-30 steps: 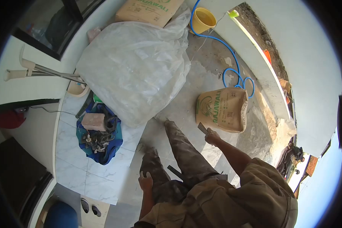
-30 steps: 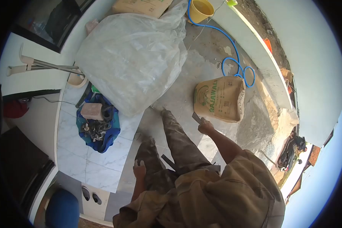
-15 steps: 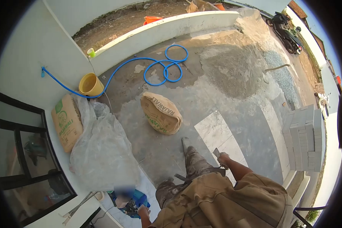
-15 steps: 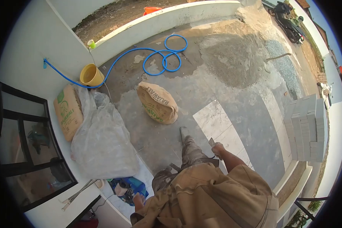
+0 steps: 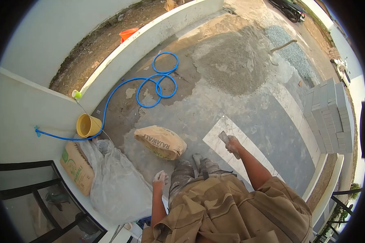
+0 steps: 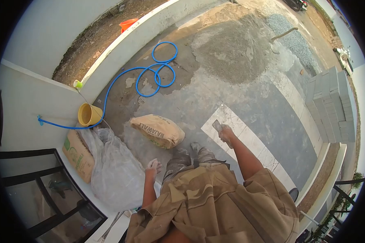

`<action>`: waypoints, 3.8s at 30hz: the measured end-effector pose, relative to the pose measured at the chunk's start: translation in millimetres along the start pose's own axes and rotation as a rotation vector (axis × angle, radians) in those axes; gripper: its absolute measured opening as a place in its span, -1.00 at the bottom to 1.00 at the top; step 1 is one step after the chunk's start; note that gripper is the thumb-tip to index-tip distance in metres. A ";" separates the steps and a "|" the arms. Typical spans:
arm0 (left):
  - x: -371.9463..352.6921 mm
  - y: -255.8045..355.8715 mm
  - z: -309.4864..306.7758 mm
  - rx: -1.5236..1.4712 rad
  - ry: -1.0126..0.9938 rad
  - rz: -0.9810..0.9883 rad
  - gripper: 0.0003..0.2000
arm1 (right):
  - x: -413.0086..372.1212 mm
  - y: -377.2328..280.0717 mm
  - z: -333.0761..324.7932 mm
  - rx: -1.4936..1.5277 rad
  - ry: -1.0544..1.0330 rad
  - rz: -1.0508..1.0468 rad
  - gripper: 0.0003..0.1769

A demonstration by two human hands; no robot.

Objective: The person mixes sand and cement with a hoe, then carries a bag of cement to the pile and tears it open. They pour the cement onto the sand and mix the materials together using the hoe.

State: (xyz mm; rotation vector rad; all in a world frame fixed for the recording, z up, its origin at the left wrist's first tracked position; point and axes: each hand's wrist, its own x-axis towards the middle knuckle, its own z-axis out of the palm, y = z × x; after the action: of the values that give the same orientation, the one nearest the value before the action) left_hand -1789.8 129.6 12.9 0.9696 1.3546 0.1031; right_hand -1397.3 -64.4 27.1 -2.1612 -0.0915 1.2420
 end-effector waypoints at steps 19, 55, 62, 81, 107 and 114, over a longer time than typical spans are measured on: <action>97.0 62.3 -68.5 0.017 0.193 -0.258 -0.66 | 128.7 -55.6 43.9 0.077 -0.087 0.160 -0.80; 356.3 159.3 45.3 0.487 0.161 -0.652 -0.82 | 162.4 40.5 226.5 0.983 -0.281 0.676 -0.65; 337.8 173.2 120.2 0.509 0.059 -0.508 -0.75 | 174.6 56.3 171.6 0.582 -0.137 0.516 -0.67; 285.5 191.1 276.5 0.020 -0.270 -0.544 -0.74 | 191.1 -22.0 -112.1 0.198 0.294 0.149 -0.53; 316.5 166.4 368.4 -0.170 0.218 -0.635 -0.66 | 374.2 -79.2 -145.7 -0.829 -0.499 -0.309 -0.48; 309.9 168.0 378.0 -0.062 0.336 -0.506 -0.70 | 370.1 -146.7 -109.9 -0.948 -0.596 -0.582 -0.60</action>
State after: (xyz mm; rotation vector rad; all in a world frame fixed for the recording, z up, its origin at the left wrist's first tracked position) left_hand -1308.5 216.5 -154.3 0.5472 1.8585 -0.0806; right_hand -1069.7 130.8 -131.6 -2.0686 -1.7136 1.5852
